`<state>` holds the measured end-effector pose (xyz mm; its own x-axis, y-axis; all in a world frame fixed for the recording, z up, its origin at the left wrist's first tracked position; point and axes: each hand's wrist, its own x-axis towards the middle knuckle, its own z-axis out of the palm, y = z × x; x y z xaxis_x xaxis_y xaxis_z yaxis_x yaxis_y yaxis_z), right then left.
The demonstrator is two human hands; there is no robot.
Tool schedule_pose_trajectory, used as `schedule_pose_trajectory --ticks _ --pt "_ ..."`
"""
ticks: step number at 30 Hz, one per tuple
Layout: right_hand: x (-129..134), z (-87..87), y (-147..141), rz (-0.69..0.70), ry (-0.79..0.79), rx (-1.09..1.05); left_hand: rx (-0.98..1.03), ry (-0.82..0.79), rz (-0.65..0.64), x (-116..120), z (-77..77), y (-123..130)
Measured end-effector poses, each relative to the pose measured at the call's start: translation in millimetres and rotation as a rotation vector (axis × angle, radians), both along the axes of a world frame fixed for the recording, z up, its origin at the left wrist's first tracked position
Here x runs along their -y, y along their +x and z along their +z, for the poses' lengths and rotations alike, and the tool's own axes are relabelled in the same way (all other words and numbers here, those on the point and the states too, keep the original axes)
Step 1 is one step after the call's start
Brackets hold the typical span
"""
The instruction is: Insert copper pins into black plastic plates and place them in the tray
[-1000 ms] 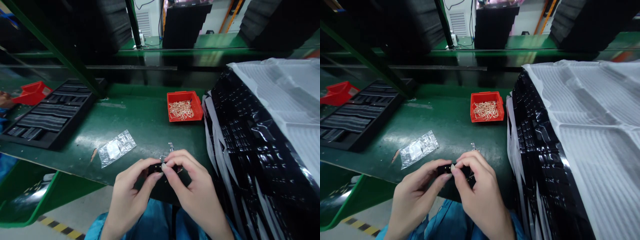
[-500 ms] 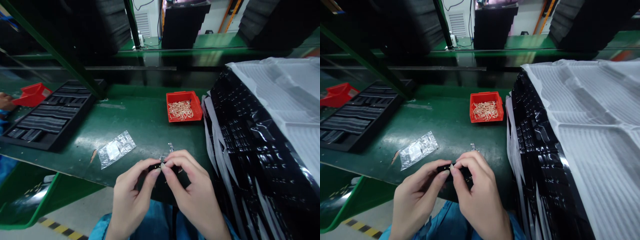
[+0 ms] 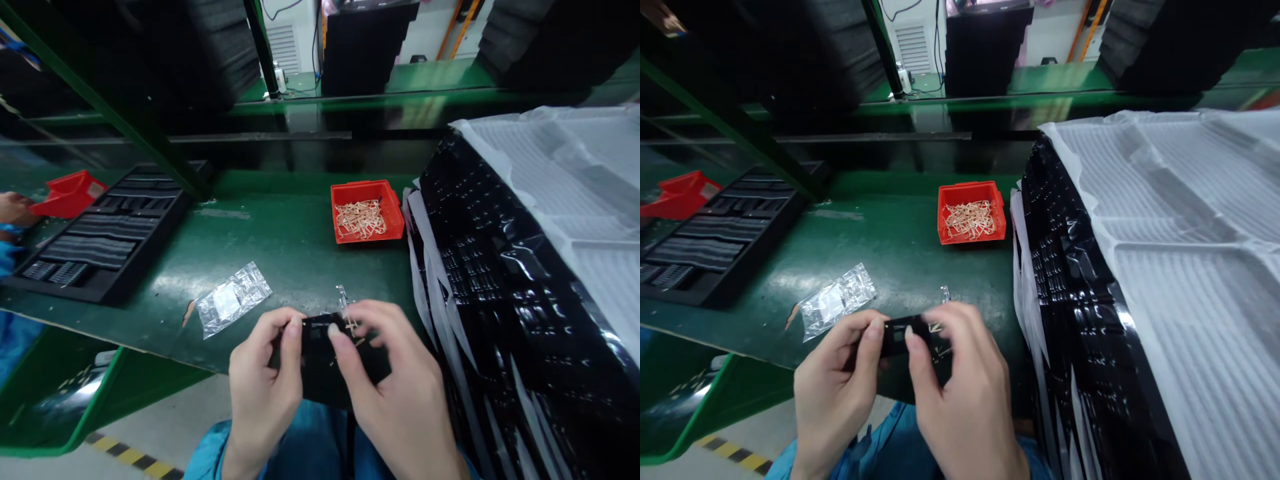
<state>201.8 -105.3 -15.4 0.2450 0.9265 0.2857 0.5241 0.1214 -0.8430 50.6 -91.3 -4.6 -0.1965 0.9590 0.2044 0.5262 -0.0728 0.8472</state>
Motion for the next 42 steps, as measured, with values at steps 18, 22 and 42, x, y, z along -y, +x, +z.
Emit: schedule_pose_trajectory --ticks 18,22,42 --pt "8.5 4.6 2.7 0.202 -0.259 -0.524 0.376 -0.101 -0.049 9.2 1.7 4.4" --pt "10.4 6.1 0.7 0.194 -0.27 -0.567 0.323 -0.097 -0.099 11.2 2.2 4.6" --pt "17.0 7.1 -3.9 0.239 -0.021 -0.399 0.085 -0.014 -0.145 6.9 2.3 10.7"
